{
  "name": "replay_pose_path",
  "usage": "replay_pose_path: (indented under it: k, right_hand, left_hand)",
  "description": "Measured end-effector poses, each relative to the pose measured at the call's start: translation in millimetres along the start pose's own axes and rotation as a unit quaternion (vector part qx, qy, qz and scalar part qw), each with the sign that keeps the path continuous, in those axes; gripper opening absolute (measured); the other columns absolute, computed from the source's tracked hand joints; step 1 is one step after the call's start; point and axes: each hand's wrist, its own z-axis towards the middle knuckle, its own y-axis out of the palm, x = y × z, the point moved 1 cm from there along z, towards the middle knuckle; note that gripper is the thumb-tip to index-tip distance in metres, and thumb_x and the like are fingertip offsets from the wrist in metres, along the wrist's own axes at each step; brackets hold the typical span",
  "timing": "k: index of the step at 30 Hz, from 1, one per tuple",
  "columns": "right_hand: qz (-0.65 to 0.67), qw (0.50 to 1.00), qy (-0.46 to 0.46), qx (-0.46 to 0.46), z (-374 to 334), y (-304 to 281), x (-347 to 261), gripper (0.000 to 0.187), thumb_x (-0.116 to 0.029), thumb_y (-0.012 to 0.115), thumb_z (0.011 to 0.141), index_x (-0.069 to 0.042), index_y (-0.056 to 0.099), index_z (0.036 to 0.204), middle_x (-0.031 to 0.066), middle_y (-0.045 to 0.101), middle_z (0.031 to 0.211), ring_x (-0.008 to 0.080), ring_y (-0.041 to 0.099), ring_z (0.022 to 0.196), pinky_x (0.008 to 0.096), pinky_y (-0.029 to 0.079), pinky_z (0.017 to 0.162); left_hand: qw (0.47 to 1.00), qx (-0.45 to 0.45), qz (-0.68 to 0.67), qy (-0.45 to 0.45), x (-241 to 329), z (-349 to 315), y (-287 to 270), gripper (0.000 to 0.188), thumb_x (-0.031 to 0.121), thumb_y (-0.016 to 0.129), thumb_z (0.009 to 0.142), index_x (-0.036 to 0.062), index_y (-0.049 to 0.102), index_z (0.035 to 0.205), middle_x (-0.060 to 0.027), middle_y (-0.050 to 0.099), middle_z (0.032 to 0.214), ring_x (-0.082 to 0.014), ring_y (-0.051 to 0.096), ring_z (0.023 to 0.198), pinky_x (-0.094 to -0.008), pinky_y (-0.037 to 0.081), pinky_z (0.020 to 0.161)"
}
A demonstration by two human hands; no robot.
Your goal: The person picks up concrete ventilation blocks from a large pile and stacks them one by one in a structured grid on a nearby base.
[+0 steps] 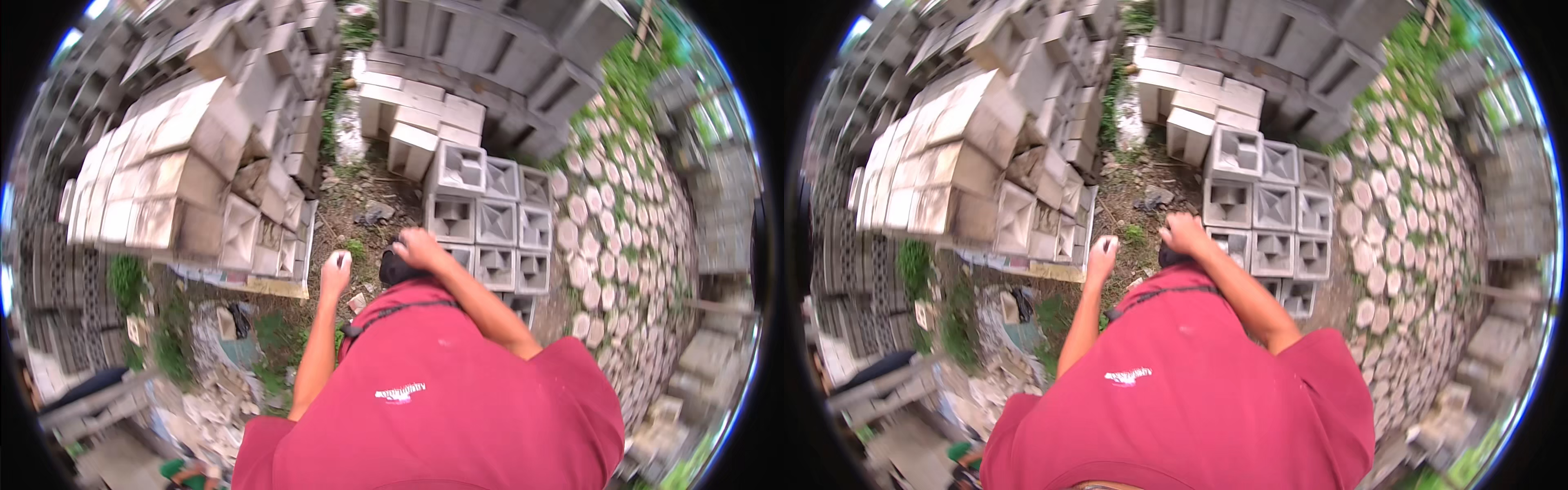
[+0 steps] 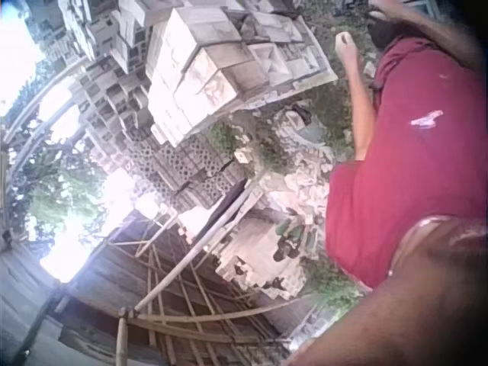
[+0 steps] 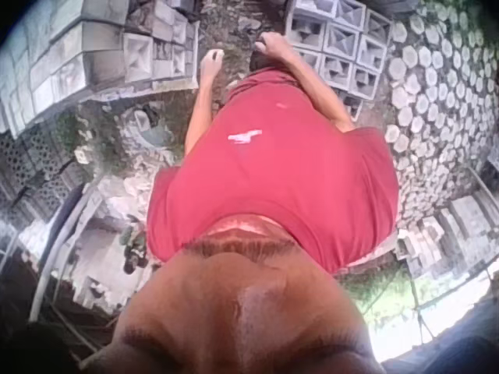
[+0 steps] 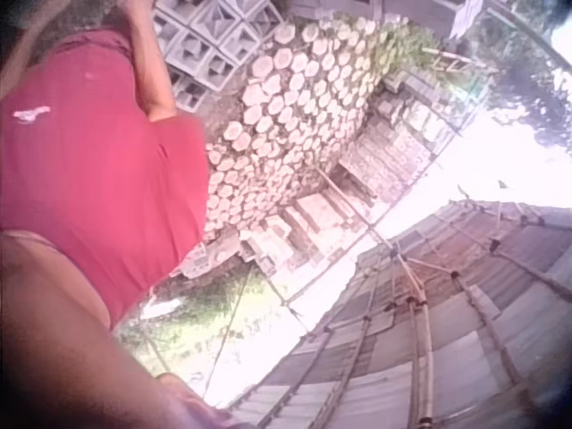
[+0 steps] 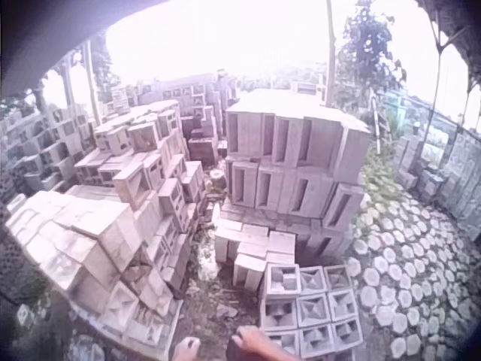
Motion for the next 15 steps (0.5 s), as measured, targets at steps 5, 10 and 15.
replay_pose_path:
  k: [5,10,15]
  right_hand:
    - [0.049,0.974,0.184,0.121,60,-70,55,0.033,-0.034,0.057,0.082,-0.003,0.058,0.091,0.017,0.062,0.088,0.0367,0.058,0.087,0.0491,0.044,0.074]
    - [0.064,0.956,0.271,0.094,68,-97,71,0.034,-0.035,0.057,0.082,-0.004,0.058,0.095,0.0171,0.061,0.096,0.0348,0.057,0.094,0.0494,0.042,0.08]
    - [0.089,0.902,0.395,0.15,42,-95,104,0.034,-0.034,0.057,0.081,-0.003,0.059,0.095,0.0185,0.062,0.095,0.0353,0.057,0.094,0.0479,0.043,0.079]
  left_hand:
    - [0.991,-0.089,-0.023,0.1,112,118,26,0.025,0.023,0.055,0.088,-0.0001,0.061,0.096,-0.007,0.063,0.077,-0.0124,0.057,0.071,-0.0274,0.046,0.067]
    - [0.979,-0.158,-0.077,0.1,137,180,67,0.025,0.022,0.055,0.088,-0.0007,0.061,0.097,-0.0099,0.065,0.08,-0.0136,0.06,0.073,-0.0274,0.047,0.069]
    - [0.94,-0.314,0.01,0.135,168,216,106,0.026,0.024,0.056,0.087,-0.0008,0.061,0.094,-0.01,0.065,0.08,-0.015,0.06,0.074,-0.0293,0.047,0.071]
